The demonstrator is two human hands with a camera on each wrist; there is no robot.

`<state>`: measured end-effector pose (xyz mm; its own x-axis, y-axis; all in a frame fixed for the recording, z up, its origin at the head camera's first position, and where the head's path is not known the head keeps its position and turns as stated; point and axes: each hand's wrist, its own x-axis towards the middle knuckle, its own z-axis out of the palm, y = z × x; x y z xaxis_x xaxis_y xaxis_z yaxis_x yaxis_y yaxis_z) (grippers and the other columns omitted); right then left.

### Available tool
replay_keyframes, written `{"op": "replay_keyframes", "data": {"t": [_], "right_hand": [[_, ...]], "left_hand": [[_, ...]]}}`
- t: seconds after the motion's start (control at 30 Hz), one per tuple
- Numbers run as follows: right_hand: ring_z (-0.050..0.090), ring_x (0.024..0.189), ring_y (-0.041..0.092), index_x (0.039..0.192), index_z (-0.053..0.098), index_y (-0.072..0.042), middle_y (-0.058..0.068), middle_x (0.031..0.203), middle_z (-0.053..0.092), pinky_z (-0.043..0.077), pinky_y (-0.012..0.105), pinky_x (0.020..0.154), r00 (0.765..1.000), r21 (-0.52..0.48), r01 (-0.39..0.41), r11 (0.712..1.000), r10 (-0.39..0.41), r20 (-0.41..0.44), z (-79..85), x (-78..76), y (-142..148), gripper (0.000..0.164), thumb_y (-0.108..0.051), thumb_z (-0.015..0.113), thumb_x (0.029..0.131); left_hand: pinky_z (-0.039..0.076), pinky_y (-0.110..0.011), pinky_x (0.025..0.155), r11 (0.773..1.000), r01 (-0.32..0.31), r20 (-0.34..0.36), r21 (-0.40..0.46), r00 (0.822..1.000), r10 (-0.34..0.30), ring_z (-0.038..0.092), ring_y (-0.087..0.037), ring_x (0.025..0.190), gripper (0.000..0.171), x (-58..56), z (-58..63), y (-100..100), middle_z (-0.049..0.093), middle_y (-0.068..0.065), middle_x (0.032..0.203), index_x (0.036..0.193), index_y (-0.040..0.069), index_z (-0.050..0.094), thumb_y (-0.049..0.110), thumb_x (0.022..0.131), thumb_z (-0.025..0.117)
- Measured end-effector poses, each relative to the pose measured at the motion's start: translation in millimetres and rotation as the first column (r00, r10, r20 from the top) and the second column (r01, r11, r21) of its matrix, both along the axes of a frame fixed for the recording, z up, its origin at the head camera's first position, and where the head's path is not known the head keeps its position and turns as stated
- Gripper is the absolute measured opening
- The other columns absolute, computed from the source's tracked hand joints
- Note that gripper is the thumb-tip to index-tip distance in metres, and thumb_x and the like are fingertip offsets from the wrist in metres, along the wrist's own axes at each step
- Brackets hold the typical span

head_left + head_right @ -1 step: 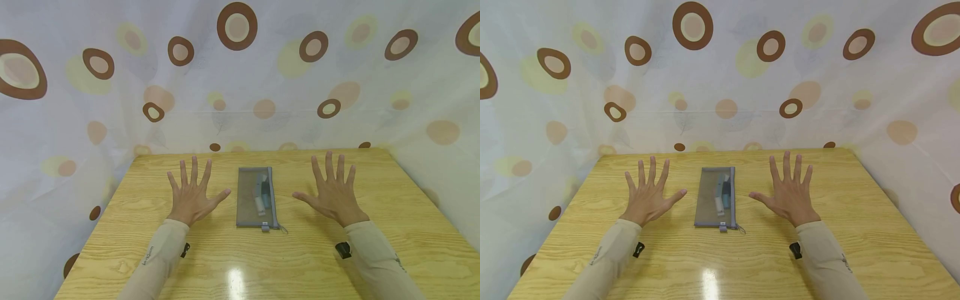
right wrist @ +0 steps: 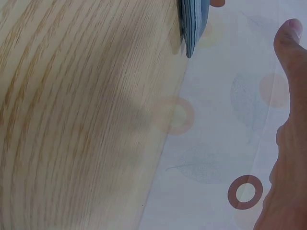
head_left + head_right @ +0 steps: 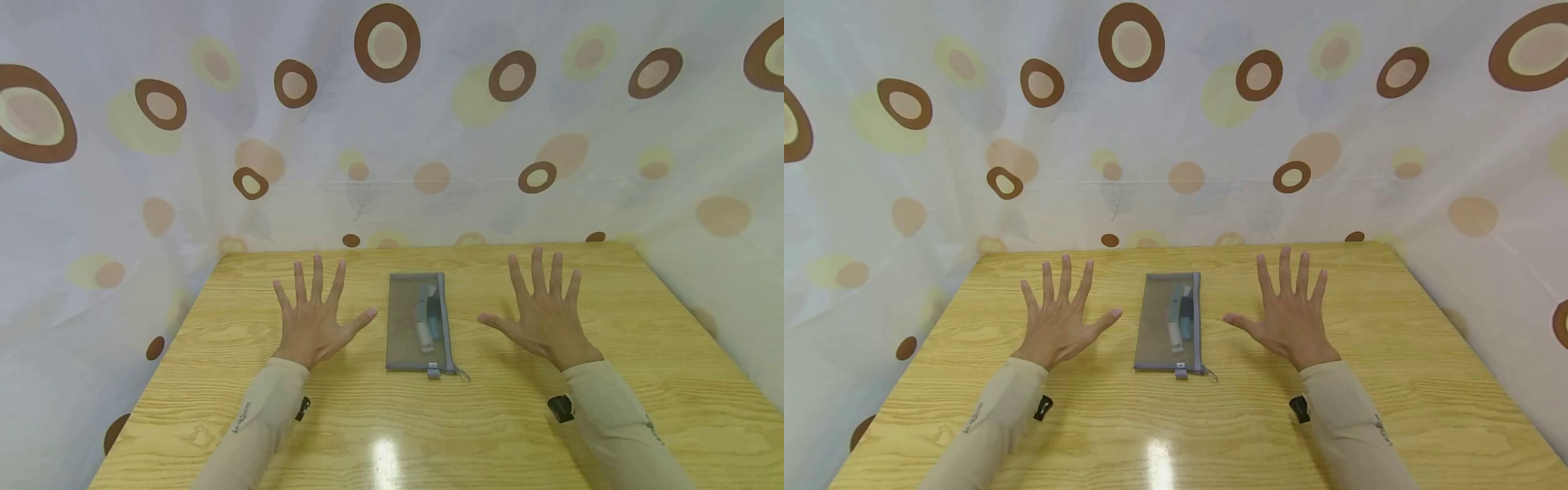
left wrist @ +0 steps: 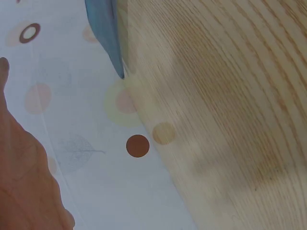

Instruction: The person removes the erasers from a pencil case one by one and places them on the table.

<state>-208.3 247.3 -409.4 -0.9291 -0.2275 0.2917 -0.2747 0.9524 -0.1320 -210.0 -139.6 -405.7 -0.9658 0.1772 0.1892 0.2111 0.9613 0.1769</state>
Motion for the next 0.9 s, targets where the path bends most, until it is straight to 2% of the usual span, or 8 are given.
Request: {"op": "replay_keyframes", "data": {"t": [0.2, 0.5, 0.73, 0.9], "right_hand": [[-0.022, 0.147, 0.048, 0.164, 0.008, -0.012, 0.028, 0.165, -0.009, -0.015, 0.075, 0.11, 1.0, 0.0, 0.003, 1.0, -0.003, 0.0, 1.5, 0.7, 0.5, 0.111, -0.077, 0.054, 0.087], [-0.021, 0.148, 0.049, 0.164, 0.007, -0.011, 0.027, 0.165, -0.012, -0.012, 0.076, 0.11, 1.0, 0.012, 0.008, 1.0, -0.008, 0.016, 6.6, 1.0, 1.9, 0.112, -0.078, 0.053, 0.087], [-0.019, 0.148, 0.051, 0.164, 0.005, -0.01, 0.025, 0.165, -0.015, -0.009, 0.077, 0.111, 0.999, -0.014, -0.024, 1.0, 0.024, 0.043, 7.4, 0.6, -0.2, 0.111, -0.076, 0.054, 0.089], [-0.014, 0.148, 0.053, 0.164, 0.003, -0.01, 0.029, 0.165, -0.008, -0.006, 0.078, 0.111, 0.997, -0.027, -0.038, 0.999, 0.04, 0.071, 9.4, 0.8, -2.2, 0.111, -0.074, 0.055, 0.09]], "left_hand": [[-0.023, -0.069, 0.11, 1.0, 0.006, 0.006, -0.001, 1.0, -0.006, -0.029, -0.037, 0.147, 0.099, 0.2, 0.0, 0.2, -0.025, -0.007, 0.165, 0.16, 0.036, -0.013, 0.088, 0.087, 0.029], [-0.022, -0.069, 0.11, 1.0, 0.021, -0.01, 0.01, 1.0, -0.021, -0.027, -0.037, 0.148, 0.099, -0.5, 1.9, 0.6, -0.026, -0.006, 0.164, 0.162, 0.034, -0.009, 0.087, 0.088, 0.03], [-0.02, -0.069, 0.111, 0.999, 0.03, 0.002, 0.01, 1.0, -0.03, -0.029, -0.035, 0.148, 0.099, -0.7, 3.1, 1.9, -0.029, -0.005, 0.164, 0.16, 0.034, -0.015, 0.087, 0.088, 0.029], [-0.021, -0.068, 0.111, 0.999, 0.047, 0.023, 0.017, 0.999, -0.047, -0.03, -0.034, 0.147, 0.098, -0.7, 4.4, 3.9, -0.026, -0.006, 0.164, 0.161, 0.033, -0.012, 0.086, 0.089, 0.029]]}}
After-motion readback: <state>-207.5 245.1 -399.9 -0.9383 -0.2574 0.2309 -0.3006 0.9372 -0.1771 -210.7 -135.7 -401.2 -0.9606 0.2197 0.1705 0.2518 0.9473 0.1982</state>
